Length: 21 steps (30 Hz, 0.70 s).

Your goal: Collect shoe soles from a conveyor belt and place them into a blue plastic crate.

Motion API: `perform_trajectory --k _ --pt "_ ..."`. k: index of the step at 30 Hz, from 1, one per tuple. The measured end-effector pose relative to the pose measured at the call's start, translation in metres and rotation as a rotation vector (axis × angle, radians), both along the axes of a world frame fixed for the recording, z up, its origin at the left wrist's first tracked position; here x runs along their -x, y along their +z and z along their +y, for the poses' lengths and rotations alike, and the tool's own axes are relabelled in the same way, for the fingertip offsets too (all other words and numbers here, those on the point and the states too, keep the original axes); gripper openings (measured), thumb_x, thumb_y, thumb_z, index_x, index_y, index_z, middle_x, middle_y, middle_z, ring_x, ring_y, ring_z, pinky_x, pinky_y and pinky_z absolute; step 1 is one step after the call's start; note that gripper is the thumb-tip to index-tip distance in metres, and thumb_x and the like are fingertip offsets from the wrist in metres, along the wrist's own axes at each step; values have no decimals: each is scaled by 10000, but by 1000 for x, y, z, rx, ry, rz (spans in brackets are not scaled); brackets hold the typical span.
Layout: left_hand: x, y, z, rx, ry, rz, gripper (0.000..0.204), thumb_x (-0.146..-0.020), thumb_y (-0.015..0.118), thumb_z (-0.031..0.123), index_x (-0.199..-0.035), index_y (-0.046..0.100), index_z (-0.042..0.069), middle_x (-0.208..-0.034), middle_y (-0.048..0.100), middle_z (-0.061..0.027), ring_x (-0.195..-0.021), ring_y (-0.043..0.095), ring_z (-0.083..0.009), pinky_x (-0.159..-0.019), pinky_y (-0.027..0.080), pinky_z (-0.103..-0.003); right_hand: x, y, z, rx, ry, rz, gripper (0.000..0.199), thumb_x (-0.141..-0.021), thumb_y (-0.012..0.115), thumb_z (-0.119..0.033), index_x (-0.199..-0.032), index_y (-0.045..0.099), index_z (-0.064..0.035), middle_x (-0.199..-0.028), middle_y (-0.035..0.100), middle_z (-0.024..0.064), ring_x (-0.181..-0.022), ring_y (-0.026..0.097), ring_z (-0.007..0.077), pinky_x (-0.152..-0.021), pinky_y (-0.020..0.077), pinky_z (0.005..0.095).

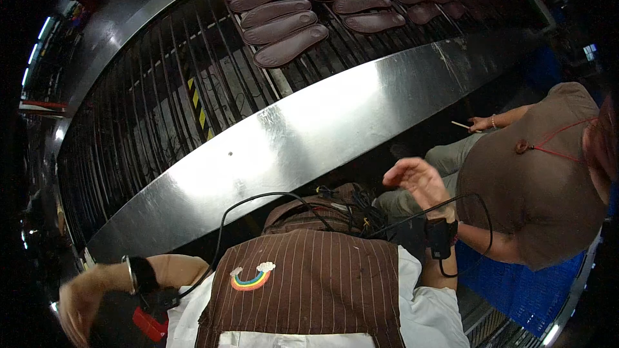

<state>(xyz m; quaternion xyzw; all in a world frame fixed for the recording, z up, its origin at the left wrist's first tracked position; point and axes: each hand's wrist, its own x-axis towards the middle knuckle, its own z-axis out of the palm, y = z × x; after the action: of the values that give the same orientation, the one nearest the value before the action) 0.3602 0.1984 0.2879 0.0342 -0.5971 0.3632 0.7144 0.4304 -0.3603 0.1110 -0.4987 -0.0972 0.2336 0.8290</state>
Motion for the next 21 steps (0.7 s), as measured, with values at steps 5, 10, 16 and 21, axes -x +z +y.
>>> perform_trajectory --k 5,10,16,21 --pt "-205 -87 -113 273 -842 1170 168 -750 514 -50 -909 516 4 -883 525 -126 -801 501 -198 -768 392 -334 -73 -15 3 -358 -10 244 527 -843 489 -421 -1199 389 -47 -1083 515 187 -952 551 271 -849 446 410" --pt "-299 -169 -156 799 -814 1552 90 -788 460 74 -819 513 8 -743 551 -74 -684 528 -157 -669 413 -296 -151 11 -14 -8 274 28 595 -803 547 -434 -1206 404 -20 -1107 522 185 -937 567 271 -848 446 412" --pt "-281 -174 -140 477 -568 1489 124 -844 449 106 -911 494 13 -785 525 -63 -736 513 -161 -708 415 -297 -206 20 -119 -431 69 -47 517 -822 519 -431 -1213 403 -113 -1132 503 161 -971 550 265 -821 464 445" --pt "-191 -194 -209 -450 104 2018 321 -881 468 245 -1110 495 23 -941 550 -71 -863 517 -148 -787 428 -298 -159 -42 -78 20 279 175 601 -792 593 -370 -1221 378 -8 -1154 459 246 -1054 500 320 -892 409 442"
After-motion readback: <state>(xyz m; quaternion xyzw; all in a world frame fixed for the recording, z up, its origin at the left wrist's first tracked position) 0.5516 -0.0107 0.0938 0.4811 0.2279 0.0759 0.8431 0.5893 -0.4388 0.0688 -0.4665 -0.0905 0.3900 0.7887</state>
